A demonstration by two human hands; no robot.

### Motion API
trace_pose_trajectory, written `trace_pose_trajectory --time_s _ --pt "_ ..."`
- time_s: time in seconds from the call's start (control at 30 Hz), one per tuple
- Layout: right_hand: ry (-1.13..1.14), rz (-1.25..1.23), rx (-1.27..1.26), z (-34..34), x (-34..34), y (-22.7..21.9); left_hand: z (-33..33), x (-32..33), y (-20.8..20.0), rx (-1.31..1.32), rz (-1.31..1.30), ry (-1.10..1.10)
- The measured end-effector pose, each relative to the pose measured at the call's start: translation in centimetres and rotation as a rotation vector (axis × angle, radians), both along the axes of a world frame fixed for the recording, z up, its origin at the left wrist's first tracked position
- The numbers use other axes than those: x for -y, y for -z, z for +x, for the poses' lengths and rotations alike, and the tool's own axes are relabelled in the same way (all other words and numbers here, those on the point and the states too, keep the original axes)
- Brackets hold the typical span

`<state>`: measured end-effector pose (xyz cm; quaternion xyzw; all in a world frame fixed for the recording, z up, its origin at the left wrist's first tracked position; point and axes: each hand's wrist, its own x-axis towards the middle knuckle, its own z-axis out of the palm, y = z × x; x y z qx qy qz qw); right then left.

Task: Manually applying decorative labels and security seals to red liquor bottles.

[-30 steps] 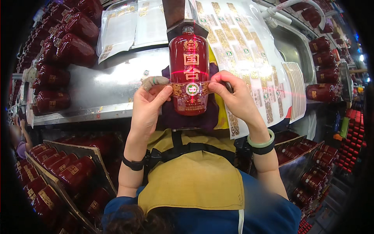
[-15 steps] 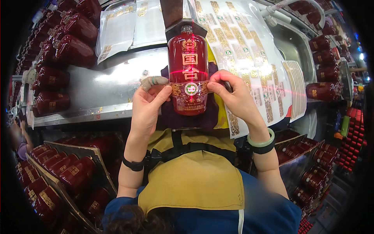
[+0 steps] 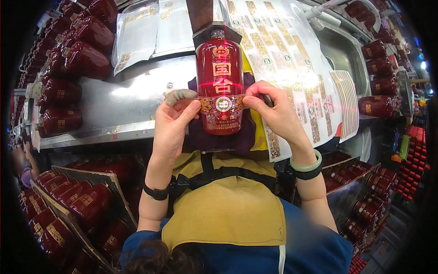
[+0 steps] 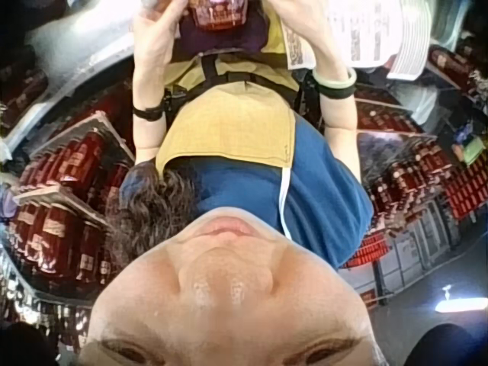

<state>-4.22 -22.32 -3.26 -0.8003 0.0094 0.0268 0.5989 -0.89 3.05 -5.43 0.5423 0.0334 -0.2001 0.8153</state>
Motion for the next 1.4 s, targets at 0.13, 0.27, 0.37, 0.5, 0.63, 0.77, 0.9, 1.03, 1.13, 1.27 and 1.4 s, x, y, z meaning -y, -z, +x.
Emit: trace_pose_trajectory --time_s 0.13,0.27,0.37,0.5,0.63,0.77,0.9,1.03,1.13,1.27,1.4 --pt "-0.028 -0.034 -0.062 0.0 0.1 -0.8 0.1 0.0 -0.1 -0.006 0.016 0.015" --pt "-0.02 -0.01 -0.079 0.0 0.1 -0.8 0.1 0.2 -0.2 -0.012 0.017 -0.007" --pt "-0.024 -0.003 -0.095 0.0 0.0 -1.0 0.1 0.1 -0.2 -0.004 0.023 -0.002" --pt "-0.018 0.032 -0.199 0.2 0.0 -0.9 0.1 0.1 -0.5 0.006 0.027 -0.001" --pt "0.161 -0.027 -0.178 0.0 0.7 -0.8 0.1 0.2 -0.4 -0.007 -0.014 0.003" --pt "0.304 0.215 0.077 -0.7 0.1 -2.5 0.2 0.1 -0.6 -0.022 -0.02 0.011" --pt "0.07 -0.152 0.132 -1.5 -1.2 -3.1 0.2 0.0 -0.4 -0.031 -0.003 0.001" --pt "0.251 -0.061 0.108 -1.0 -0.1 -2.8 0.3 -0.1 -0.7 -0.048 0.049 0.02" --pt "0.162 -0.021 0.125 -1.3 0.2 -2.9 -0.1 0.2 -0.4 0.053 0.15 -0.041" --pt "0.041 -0.25 0.146 -2.2 -0.7 -3.6 -1.8 0.2 0.4 0.366 0.469 -0.24" --pt "0.056 -0.513 0.302 -2.6 -4.4 -2.4 -3.8 0.3 0.6 0.816 0.68 0.008"
